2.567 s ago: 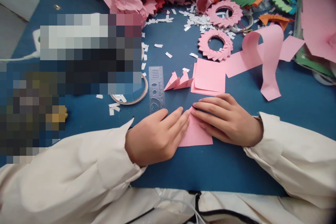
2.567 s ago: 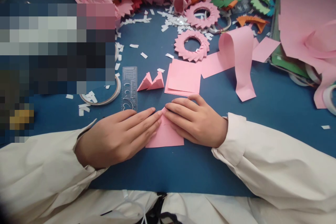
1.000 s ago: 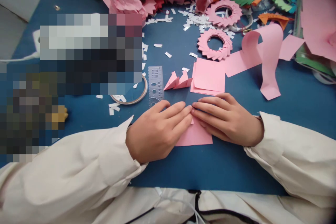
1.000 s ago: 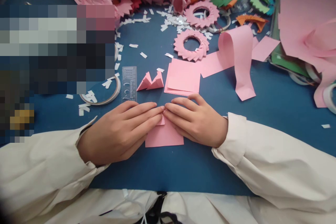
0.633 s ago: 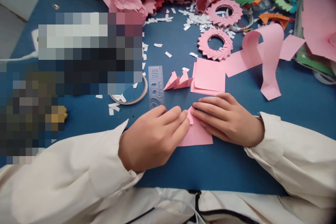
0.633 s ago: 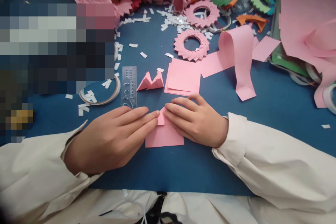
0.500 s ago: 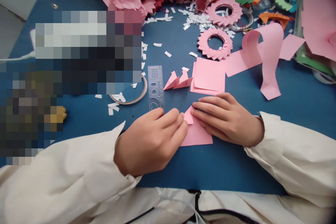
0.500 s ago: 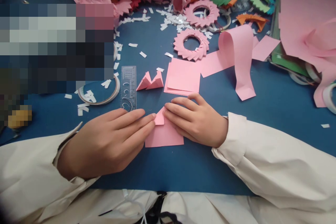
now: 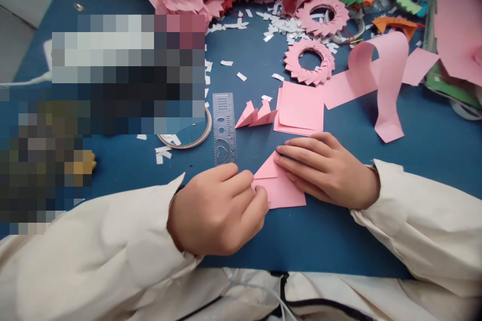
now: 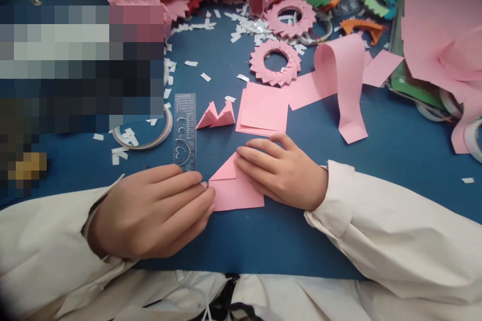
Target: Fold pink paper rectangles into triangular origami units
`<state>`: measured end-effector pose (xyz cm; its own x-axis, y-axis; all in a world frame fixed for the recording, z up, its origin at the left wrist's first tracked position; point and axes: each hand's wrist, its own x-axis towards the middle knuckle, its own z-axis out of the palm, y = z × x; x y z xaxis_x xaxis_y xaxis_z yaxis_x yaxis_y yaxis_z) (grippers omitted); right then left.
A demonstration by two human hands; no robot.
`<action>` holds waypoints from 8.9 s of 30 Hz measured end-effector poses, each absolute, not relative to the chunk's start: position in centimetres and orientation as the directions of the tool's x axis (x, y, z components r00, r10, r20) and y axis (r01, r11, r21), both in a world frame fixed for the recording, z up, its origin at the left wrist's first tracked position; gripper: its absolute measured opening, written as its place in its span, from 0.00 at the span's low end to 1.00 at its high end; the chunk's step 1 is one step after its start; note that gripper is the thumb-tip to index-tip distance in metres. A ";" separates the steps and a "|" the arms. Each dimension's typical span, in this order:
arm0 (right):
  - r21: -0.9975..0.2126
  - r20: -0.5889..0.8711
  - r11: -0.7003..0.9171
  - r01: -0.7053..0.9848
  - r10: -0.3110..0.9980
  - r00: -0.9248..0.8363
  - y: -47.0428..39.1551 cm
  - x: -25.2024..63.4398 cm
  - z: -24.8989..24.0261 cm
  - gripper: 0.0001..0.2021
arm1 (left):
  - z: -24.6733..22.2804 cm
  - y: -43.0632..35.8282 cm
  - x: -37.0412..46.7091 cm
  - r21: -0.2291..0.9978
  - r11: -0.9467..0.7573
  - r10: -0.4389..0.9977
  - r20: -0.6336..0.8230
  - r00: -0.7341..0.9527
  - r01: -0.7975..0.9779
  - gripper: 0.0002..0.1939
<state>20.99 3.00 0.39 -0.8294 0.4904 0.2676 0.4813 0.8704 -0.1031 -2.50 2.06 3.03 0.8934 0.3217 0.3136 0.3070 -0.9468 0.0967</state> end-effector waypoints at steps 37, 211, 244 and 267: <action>-0.094 0.281 0.869 0.487 0.492 -0.824 2.9 20.9 0.3 0.14 | 2.7 3.6 -2.5 0.082 -0.934 0.357 0.247 0.901 0.348 0.11; 0.089 0.272 0.854 0.512 0.474 -0.838 0.7 19.5 1.0 0.17 | 1.2 3.8 -2.2 -0.086 -0.928 0.336 0.225 0.915 0.362 0.14; -0.086 0.252 0.761 0.643 0.641 -0.725 1.8 19.9 0.5 0.15 | 1.6 4.1 -2.2 -0.033 -0.935 0.344 0.166 0.924 0.354 0.16; 0.053 0.327 0.746 0.664 0.615 -0.717 2.2 20.1 0.4 0.10 | 1.6 4.1 -2.2 -0.048 -0.932 0.346 0.171 0.923 0.358 0.16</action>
